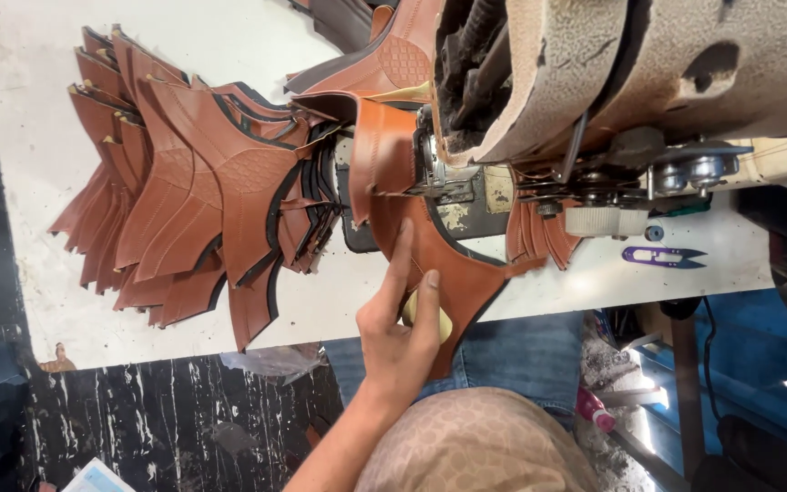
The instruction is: Sewing together leather shoe upper pieces using an industrial sewing machine.
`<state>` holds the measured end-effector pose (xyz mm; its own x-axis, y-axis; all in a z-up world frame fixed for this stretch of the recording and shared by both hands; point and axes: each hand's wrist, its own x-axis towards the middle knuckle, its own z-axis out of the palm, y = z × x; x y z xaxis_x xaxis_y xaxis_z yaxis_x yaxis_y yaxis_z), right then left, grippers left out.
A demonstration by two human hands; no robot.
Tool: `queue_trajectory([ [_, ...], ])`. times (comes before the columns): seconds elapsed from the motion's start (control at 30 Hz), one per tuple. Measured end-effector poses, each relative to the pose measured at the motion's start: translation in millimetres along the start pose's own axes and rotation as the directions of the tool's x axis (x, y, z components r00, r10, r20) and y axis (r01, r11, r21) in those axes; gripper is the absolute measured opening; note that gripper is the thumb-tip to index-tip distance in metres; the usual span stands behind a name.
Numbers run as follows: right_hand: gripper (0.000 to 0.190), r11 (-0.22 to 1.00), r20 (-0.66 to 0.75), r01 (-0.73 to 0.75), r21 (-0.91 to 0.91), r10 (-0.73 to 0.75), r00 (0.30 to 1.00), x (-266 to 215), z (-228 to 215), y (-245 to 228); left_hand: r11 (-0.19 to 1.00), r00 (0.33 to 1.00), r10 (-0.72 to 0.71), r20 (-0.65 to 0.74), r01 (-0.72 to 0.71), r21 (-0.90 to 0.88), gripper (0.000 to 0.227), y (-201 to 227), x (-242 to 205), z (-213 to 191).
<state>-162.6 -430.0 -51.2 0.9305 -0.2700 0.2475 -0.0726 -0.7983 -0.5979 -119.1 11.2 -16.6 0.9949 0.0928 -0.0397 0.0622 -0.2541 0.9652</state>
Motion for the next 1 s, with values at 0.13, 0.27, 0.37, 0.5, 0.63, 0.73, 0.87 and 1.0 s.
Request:
queue_trajectory([
  [0.13,0.015,0.996,-0.015,-0.03,-0.085,0.028,0.999,-15,37,-2,1.0,0.999,-0.006,0.045,0.004,0.025,0.065,-17,-3,8],
  [0.27,0.016,0.986,-0.027,-0.065,-0.156,0.061,0.998,-37,81,-15,0.978,0.972,0.202,0.122,-0.206,0.019,0.068,-20,0,11],
  [0.37,0.029,0.978,-0.017,-0.094,-0.188,0.093,0.996,-54,119,-45,0.97,0.965,0.226,0.134,-0.236,0.065,0.065,-21,-2,16],
  [0.5,0.022,0.977,-0.055,-0.048,-0.209,0.037,0.998,-64,126,-27,0.91,0.927,0.338,0.164,-0.367,0.194,0.063,0,0,14],
  [0.63,0.015,0.995,-0.084,-0.071,0.074,0.078,0.993,-72,119,-63,0.779,0.848,0.53,0.018,-0.495,0.386,0.043,-13,-19,4],
  [0.73,0.02,0.976,-0.031,0.153,0.156,-0.15,0.988,-84,121,-114,0.934,0.943,0.31,0.123,-0.326,0.144,0.03,-18,-35,-1],
  [0.87,0.039,0.818,0.148,0.44,0.37,-0.519,0.842,-74,136,-195,0.982,0.848,-0.1,0.52,0.168,-0.085,0.034,11,-18,-2],
  [1.0,0.048,0.599,0.034,0.661,0.452,-0.752,0.658,-48,155,-232,0.909,0.942,0.003,0.335,0.138,-0.394,0.026,15,-4,-30],
])
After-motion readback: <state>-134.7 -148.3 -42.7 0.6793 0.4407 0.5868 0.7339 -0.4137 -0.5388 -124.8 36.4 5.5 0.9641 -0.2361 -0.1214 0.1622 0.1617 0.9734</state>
